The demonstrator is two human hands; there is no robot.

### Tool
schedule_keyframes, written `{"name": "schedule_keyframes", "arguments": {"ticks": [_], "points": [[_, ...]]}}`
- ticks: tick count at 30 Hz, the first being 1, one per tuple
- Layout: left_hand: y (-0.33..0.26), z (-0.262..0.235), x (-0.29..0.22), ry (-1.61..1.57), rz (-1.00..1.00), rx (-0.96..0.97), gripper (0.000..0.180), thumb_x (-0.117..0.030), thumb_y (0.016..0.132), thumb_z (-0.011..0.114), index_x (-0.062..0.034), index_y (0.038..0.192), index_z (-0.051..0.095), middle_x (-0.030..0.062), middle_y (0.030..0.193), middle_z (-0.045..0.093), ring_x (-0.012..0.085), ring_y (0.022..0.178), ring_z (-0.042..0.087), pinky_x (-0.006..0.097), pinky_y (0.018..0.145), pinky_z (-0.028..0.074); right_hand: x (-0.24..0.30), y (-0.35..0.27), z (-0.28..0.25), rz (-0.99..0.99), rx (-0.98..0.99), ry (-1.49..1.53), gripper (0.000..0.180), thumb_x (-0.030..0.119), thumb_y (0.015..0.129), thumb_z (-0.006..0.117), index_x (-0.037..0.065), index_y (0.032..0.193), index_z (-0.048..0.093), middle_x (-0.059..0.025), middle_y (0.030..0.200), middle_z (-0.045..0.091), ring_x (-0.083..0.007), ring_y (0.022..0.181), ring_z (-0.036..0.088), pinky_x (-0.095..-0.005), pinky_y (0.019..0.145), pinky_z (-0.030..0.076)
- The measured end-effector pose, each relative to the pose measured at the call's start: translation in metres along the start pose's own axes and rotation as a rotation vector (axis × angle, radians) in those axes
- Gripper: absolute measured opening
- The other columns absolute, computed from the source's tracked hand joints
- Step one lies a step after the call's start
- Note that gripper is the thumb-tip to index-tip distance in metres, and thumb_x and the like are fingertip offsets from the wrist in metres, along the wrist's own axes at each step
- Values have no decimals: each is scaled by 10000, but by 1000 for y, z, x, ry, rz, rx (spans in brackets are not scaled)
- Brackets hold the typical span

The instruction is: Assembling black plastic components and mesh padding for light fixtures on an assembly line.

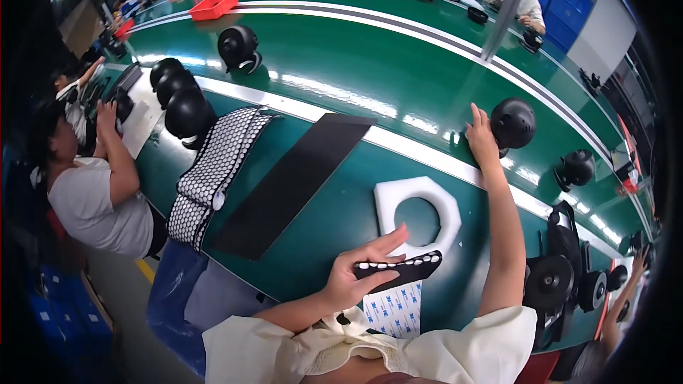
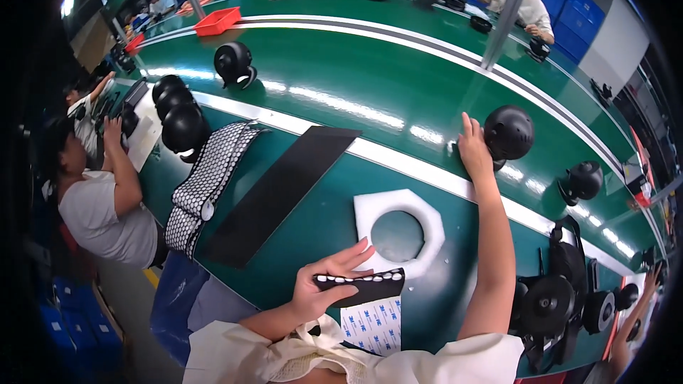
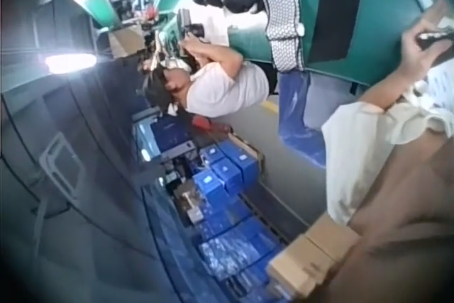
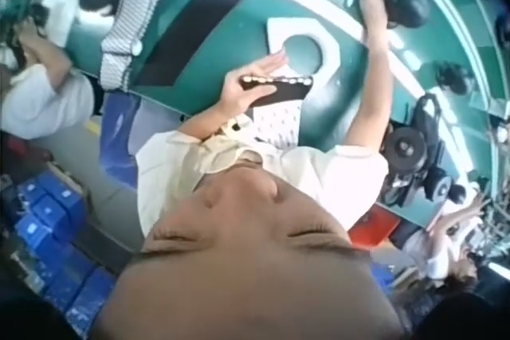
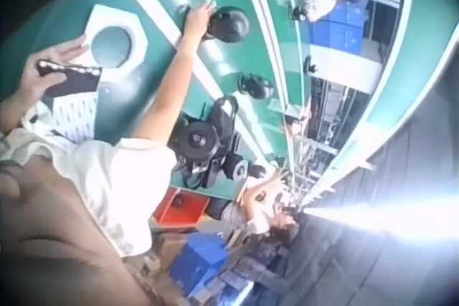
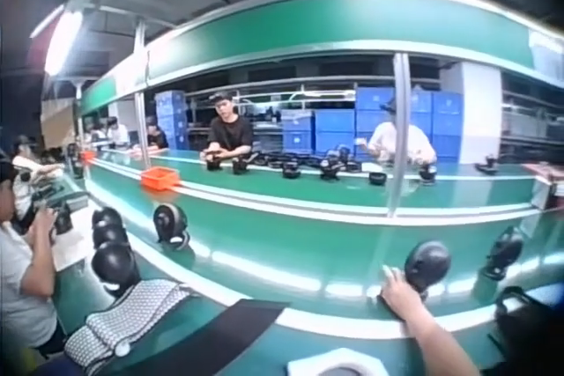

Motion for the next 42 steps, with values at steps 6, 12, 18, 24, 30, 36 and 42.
{"name": "schedule_keyframes", "arguments": {"ticks": [6,12,18,24,30,36,42], "points": [[-2,1,-3,-65,-38,-12,118,130,745,499,35,813,480,271,1260,320,372,1159,347,435,933,357,31,-1,-27,-42,-50,187,576,55,738,523,84,1254,268,-163,1201,385,-329,1039,444,-383,902,375],[-10,-22,14,251,-192,-353,137,59,629,612,3,720,527,41,741,564,87,675,493,221,638,405,60,0,-141,64,-50,171,667,26,667,587,65,1260,284,-200,1245,349,-357,1055,423,-439,921,320],[-17,-11,-12,88,-34,-353,230,-52,680,604,-32,713,378,67,672,487,125,626,473,249,638,427,79,-70,-328,248,-176,-90,825,170,690,644,149,1339,135,-203,1237,343,-341,1075,417,-440,823,374],[-15,9,-1,52,-73,-231,222,-48,713,606,-28,739,386,62,703,496,122,646,482,241,636,431,-27,-244,-341,798,-213,36,1013,294,613,729,88,1343,57,-230,1300,256,-346,1189,309,-400,966,274],[-16,2,-1,28,-58,-212,206,-31,706,602,-13,750,402,96,738,523,142,668,510,260,654,448,-41,-257,-293,911,-311,384,918,170,673,670,175,1357,58,-229,1217,347,-227,965,494,-323,844,386],[-14,13,10,-22,-251,-4,134,36,619,540,41,734,471,321,1038,496,353,936,533,415,841,401,-29,-197,-234,906,-261,1230,950,179,703,656,133,1353,-36,-215,1156,428,-209,970,505,-291,834,397],[-6,13,22,-18,-307,-41,189,97,598,542,31,773,562,260,1280,299,409,1182,313,450,971,241,62,-95,-160,674,336,2053,700,126,814,503,110,1356,61,-97,1121,496,-92,893,540,-225,793,418]]}}
Point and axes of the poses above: each hand's wrist, its own y-axis towards the middle knuckle, its own z-axis out of the palm, x = y × z, the point moved 7 cm from there along y, towards the middle knuckle
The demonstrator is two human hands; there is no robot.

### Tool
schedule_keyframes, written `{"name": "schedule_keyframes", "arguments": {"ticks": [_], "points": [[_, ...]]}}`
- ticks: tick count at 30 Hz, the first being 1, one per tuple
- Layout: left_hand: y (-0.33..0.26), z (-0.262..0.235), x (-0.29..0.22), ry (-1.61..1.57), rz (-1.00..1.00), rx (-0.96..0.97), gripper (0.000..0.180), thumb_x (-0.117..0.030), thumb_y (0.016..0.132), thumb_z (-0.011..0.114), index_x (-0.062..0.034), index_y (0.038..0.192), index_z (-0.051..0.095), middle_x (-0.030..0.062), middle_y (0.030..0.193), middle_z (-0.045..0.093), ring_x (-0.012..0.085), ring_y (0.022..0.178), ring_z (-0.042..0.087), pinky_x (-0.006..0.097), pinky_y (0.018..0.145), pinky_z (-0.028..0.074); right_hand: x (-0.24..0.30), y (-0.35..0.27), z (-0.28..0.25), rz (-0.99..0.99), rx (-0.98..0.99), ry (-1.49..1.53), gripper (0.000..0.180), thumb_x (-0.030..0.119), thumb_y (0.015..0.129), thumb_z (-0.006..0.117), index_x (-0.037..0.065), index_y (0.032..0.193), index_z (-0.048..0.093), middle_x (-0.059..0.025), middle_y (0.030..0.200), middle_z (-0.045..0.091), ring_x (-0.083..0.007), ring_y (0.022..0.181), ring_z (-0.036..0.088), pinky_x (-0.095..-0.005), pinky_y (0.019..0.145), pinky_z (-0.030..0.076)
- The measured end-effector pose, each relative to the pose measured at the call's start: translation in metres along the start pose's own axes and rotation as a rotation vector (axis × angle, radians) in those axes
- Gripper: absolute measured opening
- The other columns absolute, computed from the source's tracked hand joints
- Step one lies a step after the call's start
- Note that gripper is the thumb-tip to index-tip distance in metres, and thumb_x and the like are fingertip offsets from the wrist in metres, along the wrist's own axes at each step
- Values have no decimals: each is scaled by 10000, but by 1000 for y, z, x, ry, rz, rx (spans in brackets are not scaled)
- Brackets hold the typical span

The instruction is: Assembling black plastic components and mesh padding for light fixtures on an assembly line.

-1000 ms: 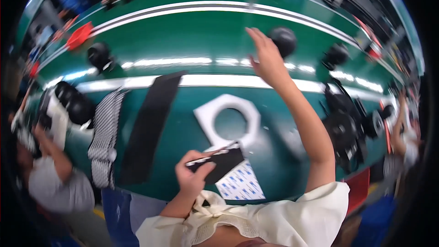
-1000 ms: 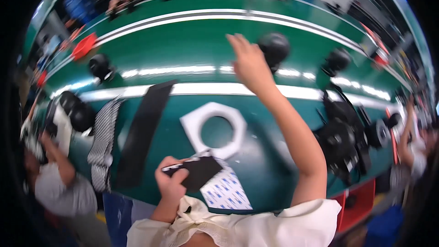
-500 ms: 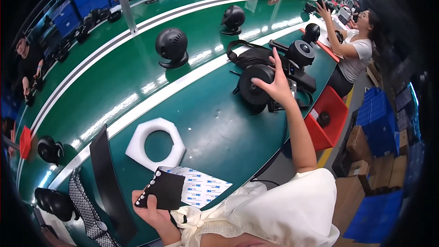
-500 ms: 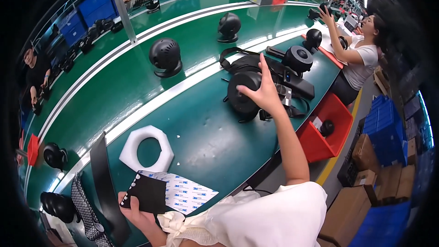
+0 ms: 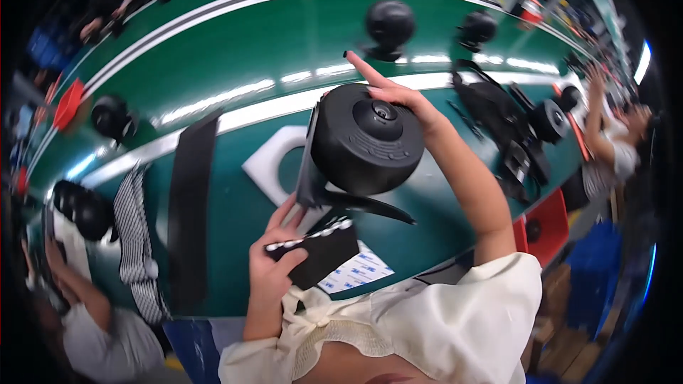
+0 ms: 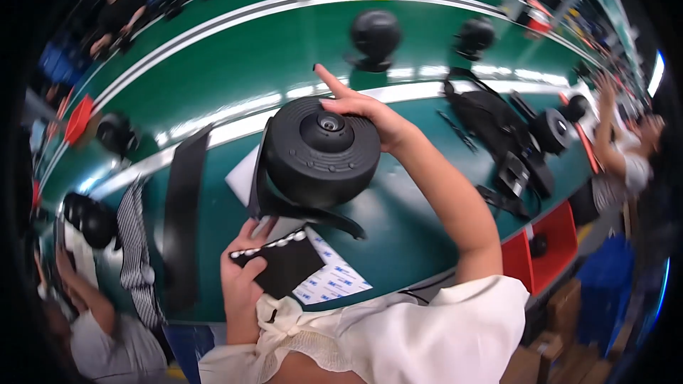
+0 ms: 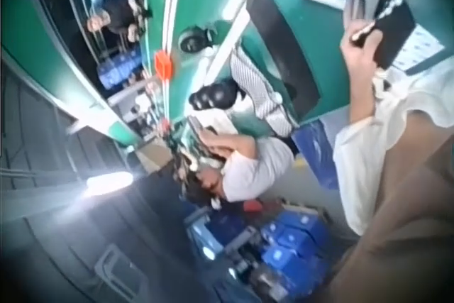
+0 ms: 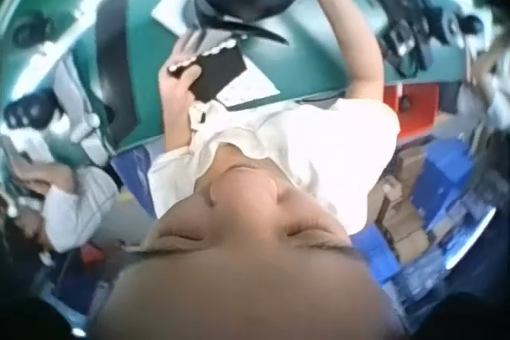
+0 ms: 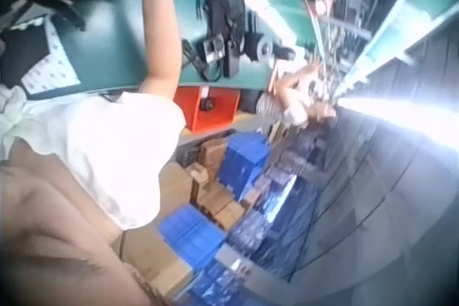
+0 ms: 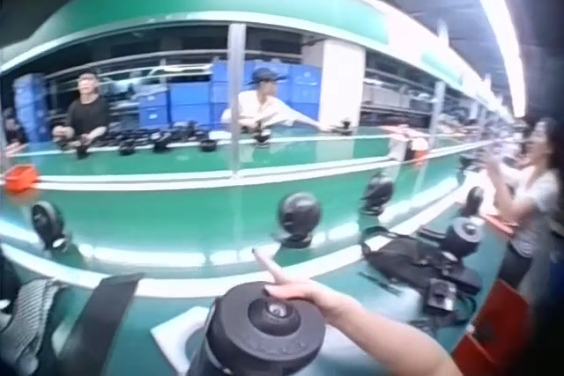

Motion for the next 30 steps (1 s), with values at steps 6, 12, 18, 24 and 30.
{"name": "schedule_keyframes", "arguments": {"ticks": [6,12,18,24,30], "points": [[-11,-2,-15,430,80,-71,210,53,576,680,14,767,605,94,750,615,153,731,579,250,715,439,-71,69,38,398,211,-221,770,190,788,553,93,1355,41,-93,1122,496,-110,905,526,-228,767,426],[-7,8,-25,376,239,14,252,84,637,631,4,873,595,165,924,595,209,847,545,286,755,420,-22,86,45,-231,-72,-500,546,63,789,559,-5,1257,285,-135,953,560,-186,877,549,-283,783,429],[10,19,-20,464,157,100,245,57,668,639,-20,896,591,100,940,517,196,872,524,268,760,405,27,36,71,-487,-90,-729,530,23,745,597,-15,1203,334,-47,772,577,-94,730,540,-206,670,404],[11,19,-20,430,201,127,258,51,668,640,-24,910,594,102,958,517,204,907,502,285,797,381,4,57,112,-358,75,-787,546,-34,723,593,-31,1203,333,-47,746,577,-76,708,531,-184,640,386],[16,18,-20,323,242,131,336,63,686,616,-29,1007,577,123,1037,494,209,948,497,288,833,374,-17,72,106,-233,50,-744,467,4,736,587,-3,1147,365,-25,727,586,-61,680,518,-186,605,369]]}}
Point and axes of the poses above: each hand's wrist, its own y-axis towards the middle knuckle, its own z-axis out of the palm, x = y × z, the point moved 7 cm from there along y, towards the middle knuckle
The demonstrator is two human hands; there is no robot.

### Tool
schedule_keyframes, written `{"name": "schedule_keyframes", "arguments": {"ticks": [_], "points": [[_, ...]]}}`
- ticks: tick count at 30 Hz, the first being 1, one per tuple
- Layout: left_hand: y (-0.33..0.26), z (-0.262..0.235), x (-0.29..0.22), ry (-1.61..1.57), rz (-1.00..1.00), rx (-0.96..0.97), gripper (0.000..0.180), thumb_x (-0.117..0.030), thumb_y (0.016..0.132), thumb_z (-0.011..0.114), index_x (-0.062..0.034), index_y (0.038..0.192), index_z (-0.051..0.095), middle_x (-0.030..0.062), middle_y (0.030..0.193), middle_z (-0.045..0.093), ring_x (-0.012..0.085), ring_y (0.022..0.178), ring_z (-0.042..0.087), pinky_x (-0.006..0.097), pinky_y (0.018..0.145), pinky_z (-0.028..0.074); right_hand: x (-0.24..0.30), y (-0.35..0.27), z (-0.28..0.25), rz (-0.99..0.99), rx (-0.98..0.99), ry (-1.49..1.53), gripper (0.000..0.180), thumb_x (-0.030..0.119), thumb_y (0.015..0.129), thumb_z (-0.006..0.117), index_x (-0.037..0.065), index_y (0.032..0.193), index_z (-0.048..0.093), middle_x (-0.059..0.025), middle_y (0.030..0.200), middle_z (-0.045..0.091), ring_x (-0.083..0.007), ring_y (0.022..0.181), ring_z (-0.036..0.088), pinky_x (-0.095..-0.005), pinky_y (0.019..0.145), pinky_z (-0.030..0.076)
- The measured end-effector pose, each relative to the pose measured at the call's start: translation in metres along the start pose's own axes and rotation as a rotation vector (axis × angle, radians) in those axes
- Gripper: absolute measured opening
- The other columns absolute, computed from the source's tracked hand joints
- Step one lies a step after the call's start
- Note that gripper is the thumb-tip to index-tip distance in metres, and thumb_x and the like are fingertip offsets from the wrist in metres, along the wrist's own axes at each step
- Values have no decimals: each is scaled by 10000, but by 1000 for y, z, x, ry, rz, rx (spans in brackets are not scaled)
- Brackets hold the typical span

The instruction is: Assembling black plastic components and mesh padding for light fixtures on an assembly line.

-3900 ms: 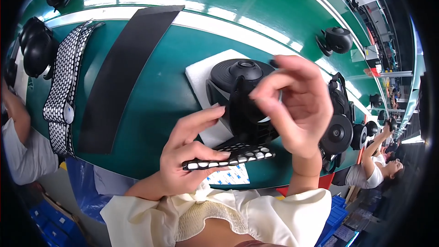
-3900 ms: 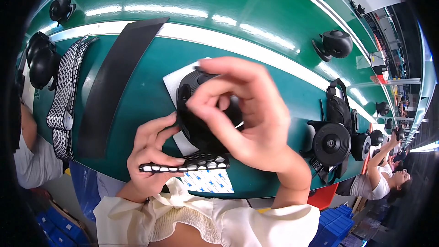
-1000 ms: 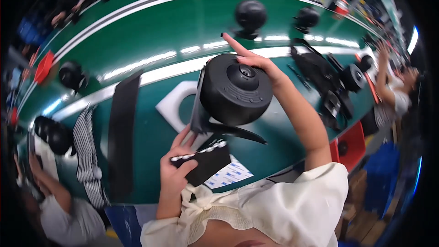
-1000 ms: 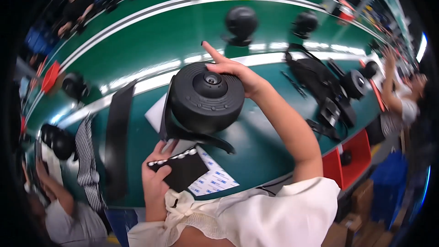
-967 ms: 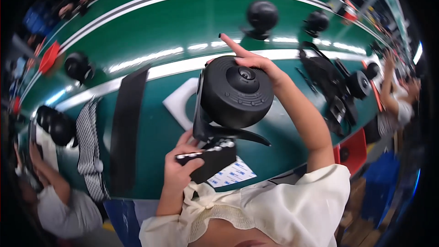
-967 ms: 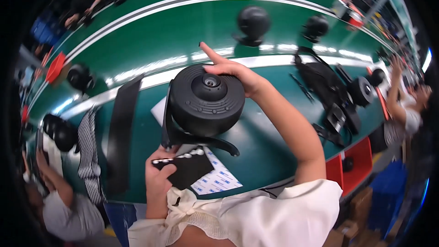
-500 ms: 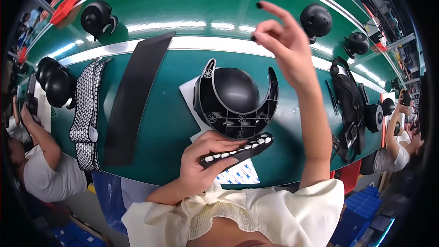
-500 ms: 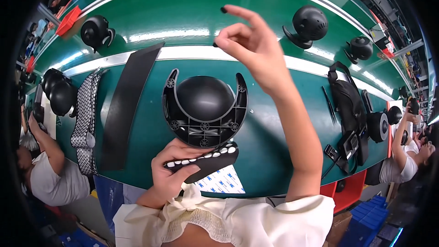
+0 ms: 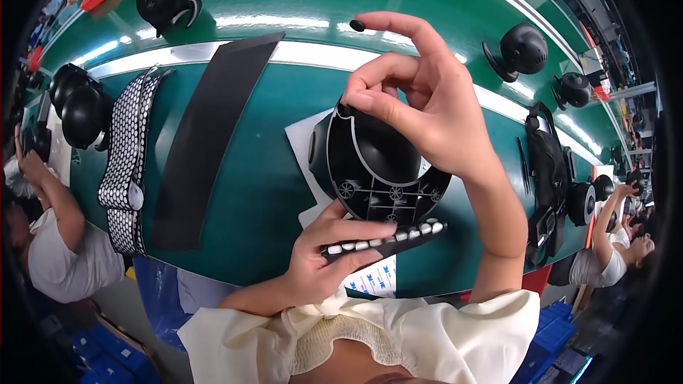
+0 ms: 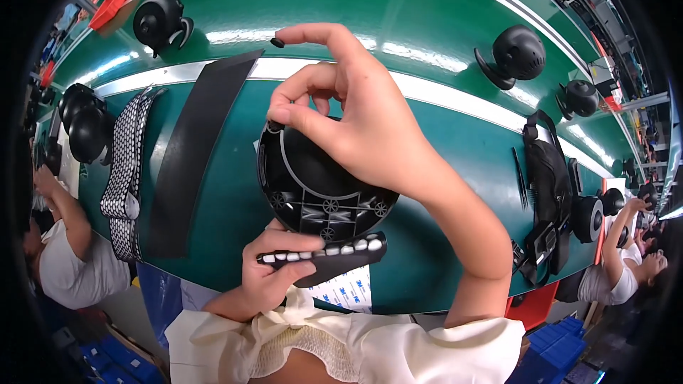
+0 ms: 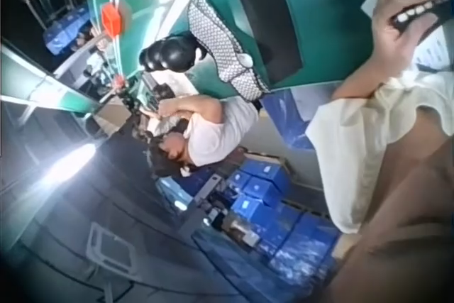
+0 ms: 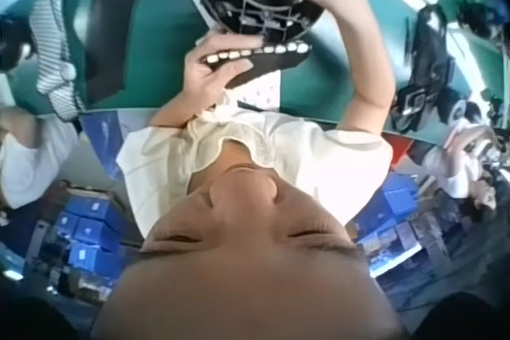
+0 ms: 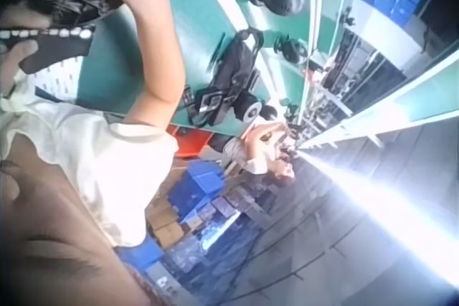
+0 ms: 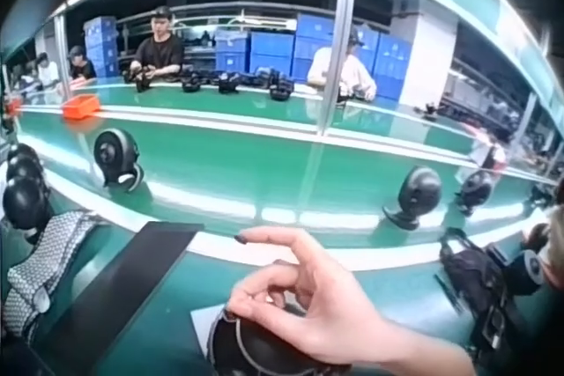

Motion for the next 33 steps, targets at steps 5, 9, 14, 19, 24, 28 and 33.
{"name": "schedule_keyframes", "arguments": {"ticks": [5,9,14,19,24,28,33], "points": [[1,1,2,36,-101,-24,478,55,683,625,-48,1137,515,127,1088,470,187,940,515,249,799,404,-1,0,3,15,31,-28,507,-6,736,592,-21,1180,348,-40,751,588,-61,693,521,-171,616,385],[2,0,0,87,-79,-31,467,52,683,626,-48,1128,523,120,1055,489,175,902,519,243,788,406,5,-1,5,-107,22,-197,520,-11,718,601,-21,1180,362,-25,742,594,-52,672,511,-171,582,374],[1,-3,2,44,-119,-74,448,40,688,626,-44,1118,530,110,1005,519,172,863,520,236,750,417,37,-24,31,-609,-56,-1055,538,-6,599,642,-7,1116,493,-15,864,614,-117,700,548,-258,599,375],[-2,-8,-6,251,-58,-101,350,42,709,601,-19,1051,557,104,887,590,169,757,572,225,694,451,40,-27,34,-517,168,-989,574,79,629,596,-45,1164,430,-89,1057,576,-219,986,530,-373,842,353],[-15,2,-3,228,-113,-70,278,28,746,569,22,1023,548,124,993,595,182,818,615,237,690,484,25,-46,12,-398,199,-401,677,194,804,470,-115,1275,95,-246,1083,516,-325,1097,454,-438,963,261],[-21,3,3,161,-143,-101,237,56,722,562,67,958,556,157,927,611,163,768,617,211,665,475,18,-67,-37,-301,-306,-54,177,-31,794,479,-64,964,440,-240,1099,491,-292,1021,494,-381,898,361],[-18,-1,4,174,-179,-136,257,58,691,575,55,948,575,148,916,615,157,782,607,211,690,455,7,-82,-49,-102,-301,-224,89,-42,744,546,-32,823,587,-173,1029,539,-231,956,524,-318,818,416]]}}
Point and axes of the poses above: each hand's wrist, its own y-axis towards the middle knuckle, its own z-axis out of the palm, x = y × z, the point moved 7 cm from there along y, towards the middle knuckle
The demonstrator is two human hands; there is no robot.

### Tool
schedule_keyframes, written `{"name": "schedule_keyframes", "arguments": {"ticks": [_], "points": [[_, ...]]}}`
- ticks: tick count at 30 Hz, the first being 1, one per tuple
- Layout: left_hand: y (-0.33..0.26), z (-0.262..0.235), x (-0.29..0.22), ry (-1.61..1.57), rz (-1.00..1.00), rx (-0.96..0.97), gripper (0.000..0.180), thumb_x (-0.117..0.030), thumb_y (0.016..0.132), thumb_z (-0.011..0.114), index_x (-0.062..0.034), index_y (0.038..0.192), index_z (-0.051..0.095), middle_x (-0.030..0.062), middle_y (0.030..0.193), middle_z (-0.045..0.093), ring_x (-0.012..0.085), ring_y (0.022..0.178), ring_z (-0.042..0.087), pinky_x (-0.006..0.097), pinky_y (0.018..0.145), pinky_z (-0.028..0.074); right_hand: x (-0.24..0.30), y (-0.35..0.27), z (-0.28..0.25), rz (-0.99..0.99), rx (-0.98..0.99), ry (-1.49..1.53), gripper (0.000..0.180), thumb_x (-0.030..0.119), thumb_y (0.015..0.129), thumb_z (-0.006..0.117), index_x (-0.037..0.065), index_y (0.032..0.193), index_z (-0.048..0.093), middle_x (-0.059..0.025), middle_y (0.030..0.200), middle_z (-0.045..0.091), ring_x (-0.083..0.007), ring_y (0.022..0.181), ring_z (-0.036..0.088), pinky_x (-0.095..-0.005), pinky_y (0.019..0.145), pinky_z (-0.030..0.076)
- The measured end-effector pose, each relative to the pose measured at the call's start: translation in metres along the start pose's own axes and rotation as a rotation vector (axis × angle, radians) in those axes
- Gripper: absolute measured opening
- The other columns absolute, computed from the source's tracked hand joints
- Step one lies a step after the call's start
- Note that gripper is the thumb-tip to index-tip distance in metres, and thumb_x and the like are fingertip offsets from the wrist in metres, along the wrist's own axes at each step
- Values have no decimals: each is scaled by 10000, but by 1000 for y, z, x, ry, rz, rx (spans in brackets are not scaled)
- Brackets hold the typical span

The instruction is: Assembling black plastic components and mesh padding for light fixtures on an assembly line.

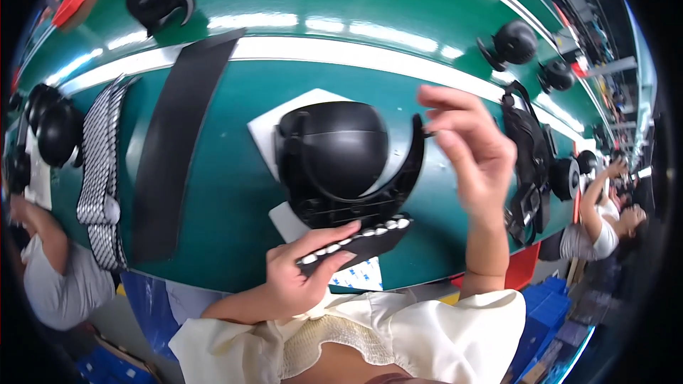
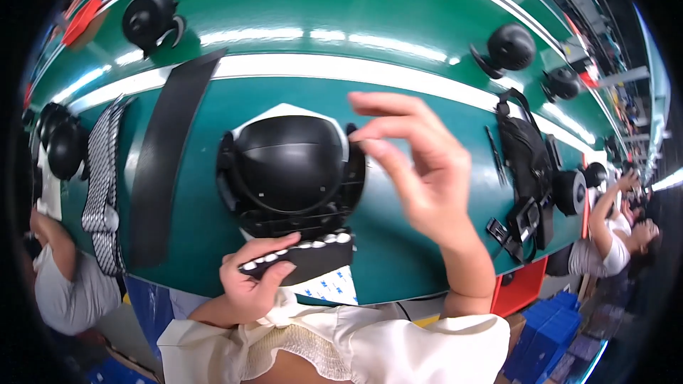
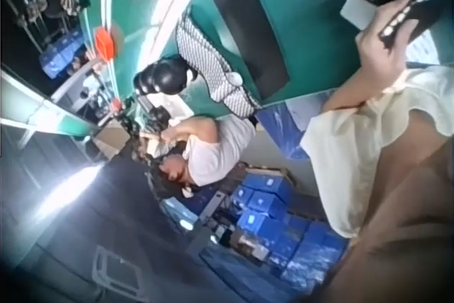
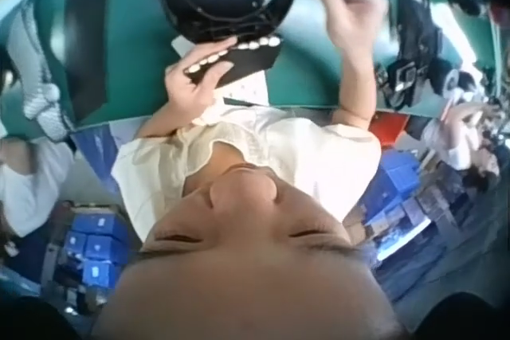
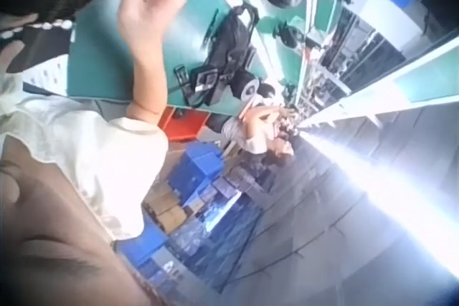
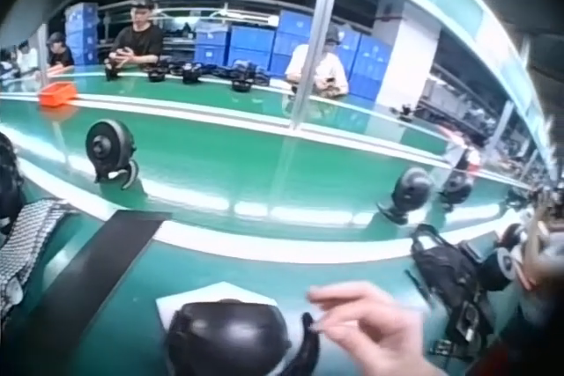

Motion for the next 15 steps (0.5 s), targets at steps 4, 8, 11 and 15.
{"name": "schedule_keyframes", "arguments": {"ticks": [4,8,11,15], "points": [[0,-2,-4,80,93,34,273,76,712,578,73,984,551,167,942,604,161,809,606,215,709,464,-9,-4,3,-15,17,-95,101,-41,741,555,-24,835,590,-137,959,575,-212,880,563,-284,760,442],[0,0,-2,88,105,39,268,71,711,576,80,977,552,172,938,604,161,805,603,216,711,461,-10,-7,-5,-2,-44,-54,90,-41,741,557,-19,821,592,-134,931,587,-203,859,571,-280,739,449],[0,1,-2,97,117,29,260,72,716,568,84,975,552,174,932,604,161,799,603,214,706,461,-8,-10,-2,-37,36,-97,100,-90,724,547,-56,808,587,-168,925,575,-221,877,565,-284,741,458],[0,3,-3,101,111,20,254,72,719,563,87,973,552,174,927,605,160,792,603,214,703,461,5,-14,-2,-240,-42,-396,166,-63,669,597,-16,828,595,-124,869,608,-228,766,597,-288,656,479]]}}
Point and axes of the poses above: each hand's wrist, its own y-axis towards the middle knuckle, its own z-axis out of the palm, x = y × z, the point moved 7 cm from there along y, towards the middle knuckle
